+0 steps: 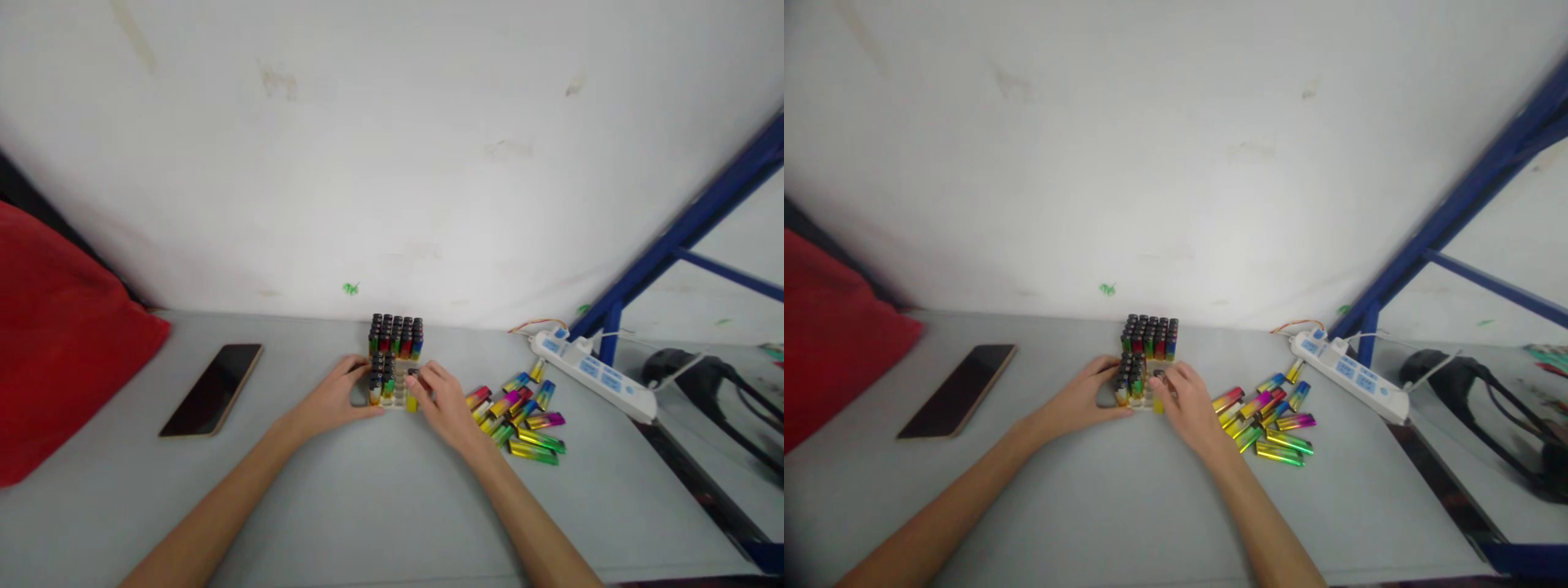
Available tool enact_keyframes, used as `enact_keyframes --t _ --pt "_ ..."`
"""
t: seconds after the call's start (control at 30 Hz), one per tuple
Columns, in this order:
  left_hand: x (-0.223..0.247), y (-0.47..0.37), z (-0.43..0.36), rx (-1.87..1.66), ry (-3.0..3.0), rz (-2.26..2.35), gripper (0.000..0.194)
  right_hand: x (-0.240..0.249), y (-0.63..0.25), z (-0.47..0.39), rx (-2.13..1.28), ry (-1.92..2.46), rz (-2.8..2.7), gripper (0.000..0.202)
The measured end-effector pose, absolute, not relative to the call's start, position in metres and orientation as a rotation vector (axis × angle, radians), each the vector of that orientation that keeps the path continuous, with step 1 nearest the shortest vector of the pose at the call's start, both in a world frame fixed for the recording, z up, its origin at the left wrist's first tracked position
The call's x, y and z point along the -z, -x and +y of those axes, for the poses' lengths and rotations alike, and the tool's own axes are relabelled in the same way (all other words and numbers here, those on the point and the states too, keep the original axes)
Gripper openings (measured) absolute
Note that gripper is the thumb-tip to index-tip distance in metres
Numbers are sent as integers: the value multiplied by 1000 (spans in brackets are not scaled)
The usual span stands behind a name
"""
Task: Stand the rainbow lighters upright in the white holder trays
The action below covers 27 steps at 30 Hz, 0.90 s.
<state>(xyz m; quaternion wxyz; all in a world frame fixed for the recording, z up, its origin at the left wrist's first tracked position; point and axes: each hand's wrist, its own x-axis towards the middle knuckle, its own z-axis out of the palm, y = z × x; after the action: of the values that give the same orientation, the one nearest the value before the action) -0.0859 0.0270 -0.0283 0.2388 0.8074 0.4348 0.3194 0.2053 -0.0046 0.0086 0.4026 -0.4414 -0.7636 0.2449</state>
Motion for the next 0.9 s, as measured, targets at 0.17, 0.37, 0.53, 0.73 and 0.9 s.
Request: enact_keyframes --t 0.17,0.37,0.53,0.73,0.9 --pt "27 86 26 -863 -2198 1177 69 -2 -205 -6 -682 1097 -2021 50" --pt "27 85 26 -833 -2215 1171 71 4 -201 -7 -577 1101 -2247 31" --pt "27 85 26 -852 -2234 1155 69 -4 -187 -10 -184 1147 -2441 26" --pt "31 89 30 -850 -2260 1163 63 -16 -183 -14 -203 1319 -2459 29" --pt "31 92 34 -850 -2267 1174 69 -35 -232 -4 -244 1680 -2138 38"
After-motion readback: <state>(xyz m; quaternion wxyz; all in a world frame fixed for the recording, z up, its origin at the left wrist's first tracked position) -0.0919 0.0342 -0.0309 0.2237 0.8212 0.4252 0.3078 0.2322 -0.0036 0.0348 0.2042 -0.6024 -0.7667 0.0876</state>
